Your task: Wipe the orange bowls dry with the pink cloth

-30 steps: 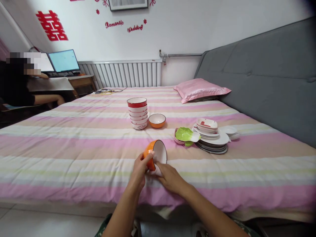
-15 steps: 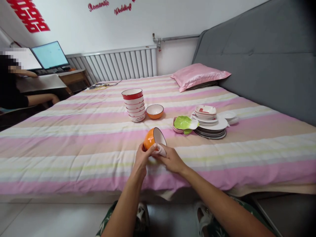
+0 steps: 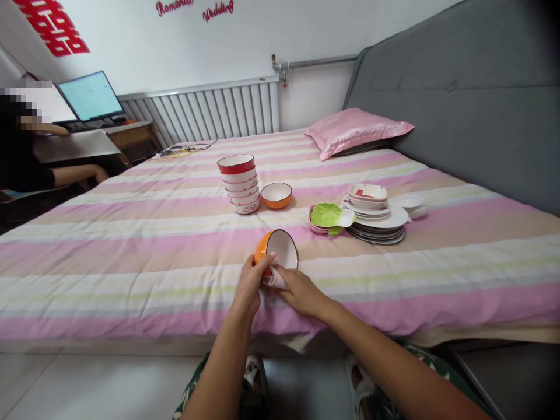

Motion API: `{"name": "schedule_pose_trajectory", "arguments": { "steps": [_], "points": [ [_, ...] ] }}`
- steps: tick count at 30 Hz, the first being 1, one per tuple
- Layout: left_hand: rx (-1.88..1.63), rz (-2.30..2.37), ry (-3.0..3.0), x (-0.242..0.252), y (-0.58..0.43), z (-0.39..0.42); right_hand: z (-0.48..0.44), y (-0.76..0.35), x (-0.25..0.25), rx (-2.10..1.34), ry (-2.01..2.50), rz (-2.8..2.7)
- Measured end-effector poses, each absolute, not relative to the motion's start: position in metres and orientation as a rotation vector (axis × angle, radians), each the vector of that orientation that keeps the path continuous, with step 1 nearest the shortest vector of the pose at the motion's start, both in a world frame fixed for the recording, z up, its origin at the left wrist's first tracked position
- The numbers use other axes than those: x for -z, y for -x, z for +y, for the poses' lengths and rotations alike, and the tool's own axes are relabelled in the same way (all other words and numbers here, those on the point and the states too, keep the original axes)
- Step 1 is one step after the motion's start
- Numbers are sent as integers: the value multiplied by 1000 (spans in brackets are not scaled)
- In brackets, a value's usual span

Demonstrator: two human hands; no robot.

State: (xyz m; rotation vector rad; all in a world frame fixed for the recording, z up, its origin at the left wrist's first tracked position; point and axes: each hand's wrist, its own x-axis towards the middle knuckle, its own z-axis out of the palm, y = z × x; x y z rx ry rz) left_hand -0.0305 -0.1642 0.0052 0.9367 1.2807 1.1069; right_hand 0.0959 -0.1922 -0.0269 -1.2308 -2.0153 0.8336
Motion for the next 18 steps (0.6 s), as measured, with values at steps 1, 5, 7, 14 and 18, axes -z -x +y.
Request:
{"name": "schedule_pose_trajectory", "arguments": {
  "steps": [1,5,7,14,18],
  "points": [
    [-1090,1277,-944,-6,31,-164,-193,-99,28,-798,1253,-2062],
    [-1026,1279,-986,-7,29,-166,-191,-111,30,-771,1290,-2092],
    [-1019,1306,-995,-6,29,-165,-190,-116,27,-791,1294,-2092],
    [-1073,1424,-995,-2,30,-161,-178,-144,4,-1299,1066,-1561],
    [-1136,1455,-1065,-1,25,-165,-166,-155,-3,-1172,1015,-961]
  ]
}}
